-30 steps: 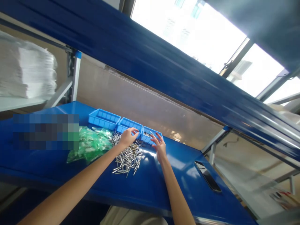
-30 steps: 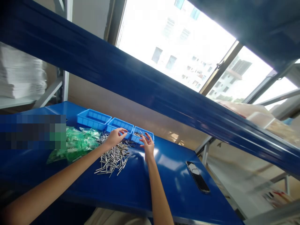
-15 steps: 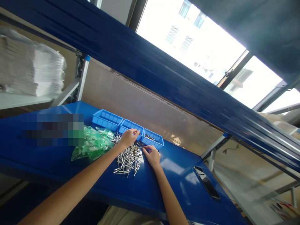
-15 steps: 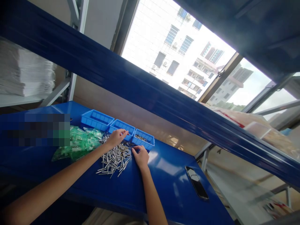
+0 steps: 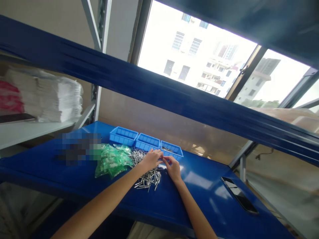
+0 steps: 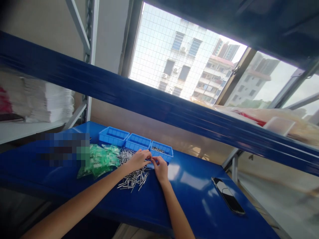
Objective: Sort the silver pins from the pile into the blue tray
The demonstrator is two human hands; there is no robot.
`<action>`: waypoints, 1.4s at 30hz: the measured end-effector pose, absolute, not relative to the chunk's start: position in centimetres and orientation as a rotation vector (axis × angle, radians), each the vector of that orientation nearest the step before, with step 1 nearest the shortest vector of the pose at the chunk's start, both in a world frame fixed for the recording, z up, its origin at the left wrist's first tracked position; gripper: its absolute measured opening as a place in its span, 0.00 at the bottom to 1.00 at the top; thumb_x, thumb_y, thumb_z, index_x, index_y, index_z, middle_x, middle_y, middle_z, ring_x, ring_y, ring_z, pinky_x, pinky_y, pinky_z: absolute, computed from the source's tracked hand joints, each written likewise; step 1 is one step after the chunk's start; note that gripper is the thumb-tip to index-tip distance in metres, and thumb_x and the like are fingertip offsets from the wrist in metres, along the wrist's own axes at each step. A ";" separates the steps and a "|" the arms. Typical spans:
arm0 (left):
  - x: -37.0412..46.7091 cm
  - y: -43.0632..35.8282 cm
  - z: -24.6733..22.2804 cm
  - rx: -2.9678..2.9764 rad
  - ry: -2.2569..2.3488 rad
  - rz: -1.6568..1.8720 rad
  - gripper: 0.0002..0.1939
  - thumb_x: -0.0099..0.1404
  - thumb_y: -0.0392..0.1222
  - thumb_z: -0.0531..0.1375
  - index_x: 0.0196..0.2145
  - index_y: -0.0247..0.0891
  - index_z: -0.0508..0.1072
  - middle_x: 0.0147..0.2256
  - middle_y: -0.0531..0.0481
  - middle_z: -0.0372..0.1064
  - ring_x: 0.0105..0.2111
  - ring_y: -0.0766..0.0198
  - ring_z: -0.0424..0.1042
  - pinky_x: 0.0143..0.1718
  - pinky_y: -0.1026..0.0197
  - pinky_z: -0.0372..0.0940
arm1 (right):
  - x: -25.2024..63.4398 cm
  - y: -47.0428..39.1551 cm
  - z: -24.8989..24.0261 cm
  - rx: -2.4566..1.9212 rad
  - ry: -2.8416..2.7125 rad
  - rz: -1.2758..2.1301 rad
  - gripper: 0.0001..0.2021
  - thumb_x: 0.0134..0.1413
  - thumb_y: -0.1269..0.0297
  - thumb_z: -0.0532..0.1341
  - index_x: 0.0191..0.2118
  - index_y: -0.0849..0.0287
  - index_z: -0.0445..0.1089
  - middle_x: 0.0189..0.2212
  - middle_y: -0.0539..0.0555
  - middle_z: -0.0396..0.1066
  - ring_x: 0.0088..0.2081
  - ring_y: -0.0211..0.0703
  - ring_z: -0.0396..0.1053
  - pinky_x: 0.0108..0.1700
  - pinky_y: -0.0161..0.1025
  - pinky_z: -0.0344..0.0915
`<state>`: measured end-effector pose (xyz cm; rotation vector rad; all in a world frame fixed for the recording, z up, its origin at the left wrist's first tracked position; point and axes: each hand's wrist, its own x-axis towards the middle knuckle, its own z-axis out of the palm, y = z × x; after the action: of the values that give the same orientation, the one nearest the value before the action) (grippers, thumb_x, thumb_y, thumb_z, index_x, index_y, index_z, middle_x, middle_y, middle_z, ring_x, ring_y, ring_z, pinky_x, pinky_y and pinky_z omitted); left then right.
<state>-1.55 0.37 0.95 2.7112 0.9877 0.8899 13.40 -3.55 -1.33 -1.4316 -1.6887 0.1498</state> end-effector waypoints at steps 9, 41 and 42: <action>-2.5 1.3 1.1 2.627 1.025 1.043 0.05 0.59 0.39 0.56 0.29 0.38 0.71 0.32 0.50 0.68 0.38 0.60 0.66 0.42 0.58 0.55 | 13.6 -3.3 -1.4 -1.355 -1.621 0.148 0.16 0.51 0.53 0.53 0.32 0.57 0.72 0.28 0.53 0.71 0.24 0.41 0.64 0.31 0.38 0.61; -12.4 -10.1 7.1 3.032 1.411 1.161 0.18 0.62 0.43 0.48 0.49 0.39 0.60 0.46 0.42 0.62 0.47 0.53 0.61 0.44 0.53 0.56 | 13.1 -9.2 -2.1 -1.787 -1.395 0.144 0.10 0.55 0.60 0.54 0.34 0.60 0.68 0.30 0.54 0.71 0.33 0.40 0.68 0.33 0.34 0.59; -12.3 -10.6 7.8 3.047 1.416 1.156 0.17 0.62 0.43 0.48 0.49 0.39 0.61 0.45 0.42 0.62 0.47 0.54 0.61 0.44 0.53 0.56 | 13.3 -9.4 -2.1 -1.775 -1.394 0.154 0.11 0.55 0.59 0.53 0.34 0.60 0.68 0.30 0.54 0.72 0.33 0.40 0.68 0.32 0.33 0.59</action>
<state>-12.30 -10.61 7.77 3.0469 1.4160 1.1564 13.35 -9.41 -2.10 -1.7753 -1.3944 0.1544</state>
